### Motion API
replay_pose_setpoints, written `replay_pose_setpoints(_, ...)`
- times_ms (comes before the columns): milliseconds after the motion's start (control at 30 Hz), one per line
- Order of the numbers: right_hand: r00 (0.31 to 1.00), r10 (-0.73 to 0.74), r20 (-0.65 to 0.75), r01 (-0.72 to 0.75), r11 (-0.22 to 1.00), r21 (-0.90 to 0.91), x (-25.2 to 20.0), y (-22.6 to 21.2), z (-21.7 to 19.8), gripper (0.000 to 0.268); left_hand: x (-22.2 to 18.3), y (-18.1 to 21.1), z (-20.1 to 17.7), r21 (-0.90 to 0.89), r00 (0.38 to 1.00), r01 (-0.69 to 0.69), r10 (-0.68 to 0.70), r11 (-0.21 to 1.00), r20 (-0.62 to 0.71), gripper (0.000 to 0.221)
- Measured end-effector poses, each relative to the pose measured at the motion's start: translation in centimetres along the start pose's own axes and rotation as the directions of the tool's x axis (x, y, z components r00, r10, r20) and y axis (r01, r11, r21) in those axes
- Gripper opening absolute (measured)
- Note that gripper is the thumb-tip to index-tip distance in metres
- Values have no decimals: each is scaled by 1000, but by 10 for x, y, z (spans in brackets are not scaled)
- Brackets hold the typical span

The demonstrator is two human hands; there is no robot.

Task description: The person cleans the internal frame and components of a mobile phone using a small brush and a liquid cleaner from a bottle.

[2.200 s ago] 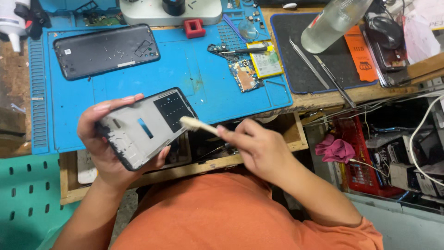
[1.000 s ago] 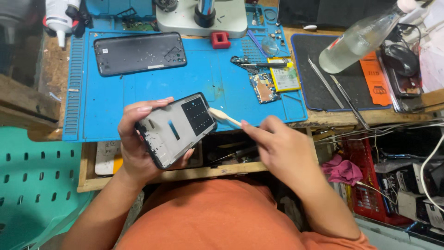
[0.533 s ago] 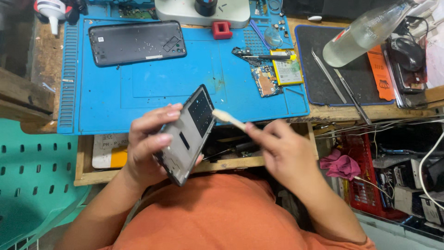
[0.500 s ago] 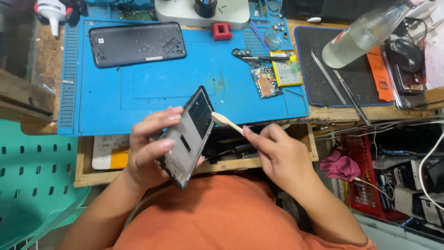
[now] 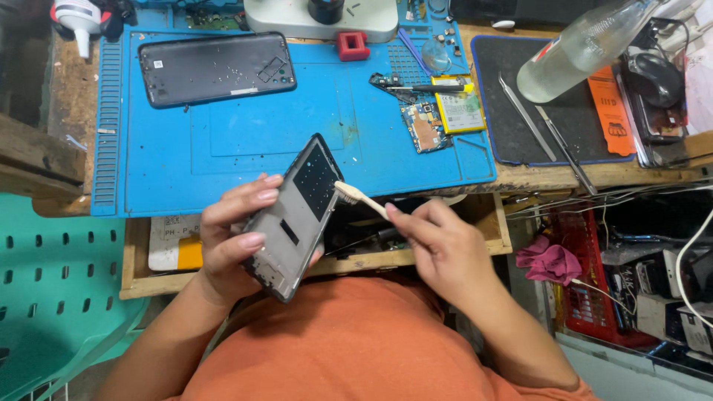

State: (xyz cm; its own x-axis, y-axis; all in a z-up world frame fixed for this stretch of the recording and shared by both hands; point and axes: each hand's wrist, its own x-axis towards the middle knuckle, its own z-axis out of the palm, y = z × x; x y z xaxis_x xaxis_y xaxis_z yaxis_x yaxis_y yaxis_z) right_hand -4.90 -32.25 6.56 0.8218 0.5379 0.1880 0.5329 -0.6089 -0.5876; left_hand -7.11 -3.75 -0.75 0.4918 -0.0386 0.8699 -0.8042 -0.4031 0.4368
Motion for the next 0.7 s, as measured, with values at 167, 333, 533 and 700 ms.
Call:
replay_pose_setpoints(167, 985, -161, 59, 153, 982, 113, 4, 1, 9, 45, -2, -2, -4, -15, 999, 37, -38, 999, -35, 91)
replay_pose_setpoints(333, 997, -40, -67, 36, 997, -63, 15, 4, 9, 44, -3, -5, -7, -8, 999, 39, -39, 999, -22, 92)
replay_pose_setpoints(533, 982, -190, -5, 189, 979, -80, 1, 10, 18, 54, -2, -6, -8, -14, 999, 43, -44, 999, -21, 94)
replay_pose_setpoints(700, 983, -63, -170, 57, 998, -39, 14, 29, 13, 39, 1, -5, -4, -15, 998, 44, -45, 999, -53, 93)
